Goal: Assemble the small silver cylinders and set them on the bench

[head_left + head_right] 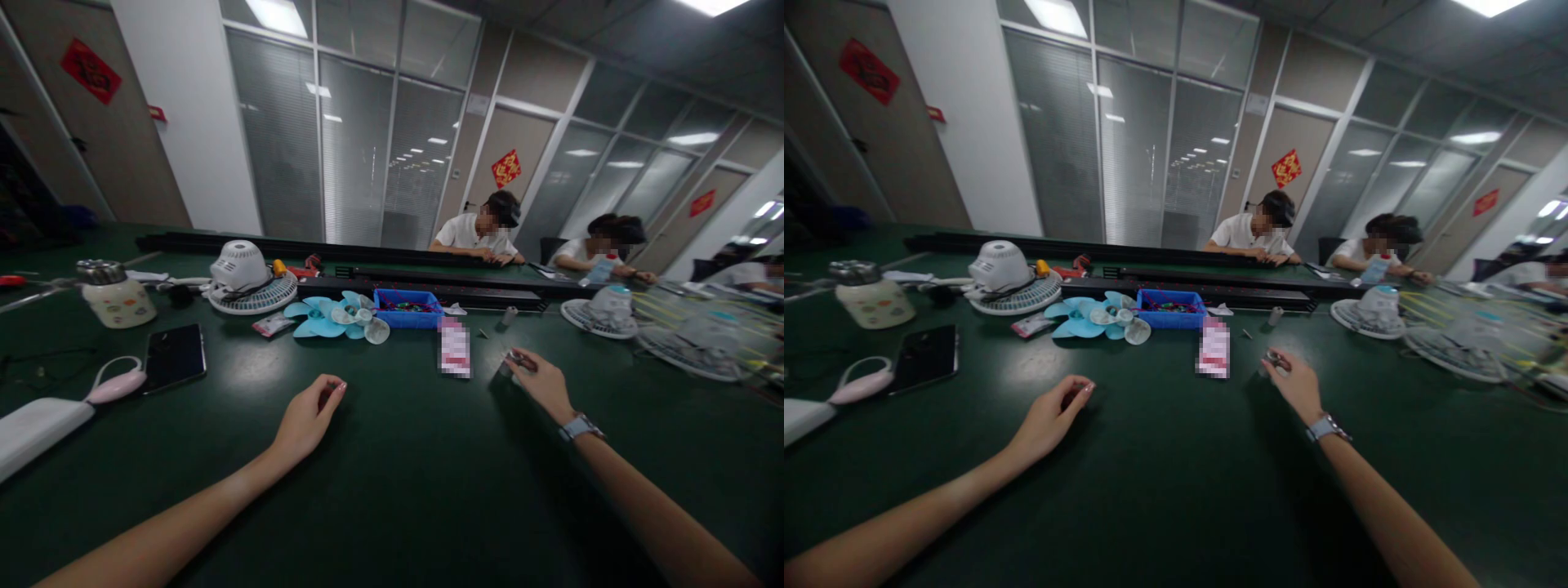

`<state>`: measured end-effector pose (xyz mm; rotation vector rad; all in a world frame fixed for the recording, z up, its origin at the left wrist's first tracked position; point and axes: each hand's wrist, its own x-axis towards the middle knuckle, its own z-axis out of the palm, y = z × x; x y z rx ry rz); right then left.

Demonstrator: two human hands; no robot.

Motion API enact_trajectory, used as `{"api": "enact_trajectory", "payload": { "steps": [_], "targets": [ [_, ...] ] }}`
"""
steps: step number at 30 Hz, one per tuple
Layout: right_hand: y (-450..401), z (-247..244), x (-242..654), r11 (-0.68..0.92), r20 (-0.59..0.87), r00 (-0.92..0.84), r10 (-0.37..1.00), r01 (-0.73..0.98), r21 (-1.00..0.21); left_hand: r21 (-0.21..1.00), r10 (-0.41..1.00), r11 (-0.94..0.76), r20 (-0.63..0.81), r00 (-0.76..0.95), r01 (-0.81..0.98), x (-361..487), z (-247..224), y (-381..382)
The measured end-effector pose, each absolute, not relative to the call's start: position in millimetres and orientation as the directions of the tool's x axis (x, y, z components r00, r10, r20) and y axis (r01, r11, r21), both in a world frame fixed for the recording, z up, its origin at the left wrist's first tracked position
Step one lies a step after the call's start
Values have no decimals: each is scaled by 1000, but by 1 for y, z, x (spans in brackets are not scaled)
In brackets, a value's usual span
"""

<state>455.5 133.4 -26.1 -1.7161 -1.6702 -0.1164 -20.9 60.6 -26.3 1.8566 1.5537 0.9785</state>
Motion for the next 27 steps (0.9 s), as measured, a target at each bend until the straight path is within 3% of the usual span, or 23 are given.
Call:
{"api": "enact_trajectory", "payload": {
  "steps": [4, 8, 12, 17, 21, 27],
  "targets": [
    [134, -34, 455, 140, 501, 236, 832, 785, -603, 776, 979, -200, 188, 83, 599, -20, -23, 59],
    [121, -22, 417, 179, 496, 245, 833, 729, -661, 779, 977, -209, 187, 100, 591, -19, -22, 59],
    [89, 2, 330, 383, 452, -72, 889, 659, -647, 758, 955, -295, 243, 169, 582, -16, -20, 55],
    [64, 12, 228, 577, 400, -434, 807, 438, -689, 681, 890, -455, 367, 270, 574, -14, -20, 47],
    [59, 0, 195, 631, 398, -527, 751, 395, -667, 653, 847, -531, 430, 313, 539, -14, -21, 44],
    [58, -15, 192, 590, 380, -499, 779, 376, -715, 701, 868, -497, 400, 296, 511, -12, -21, 47]
  ]
}}
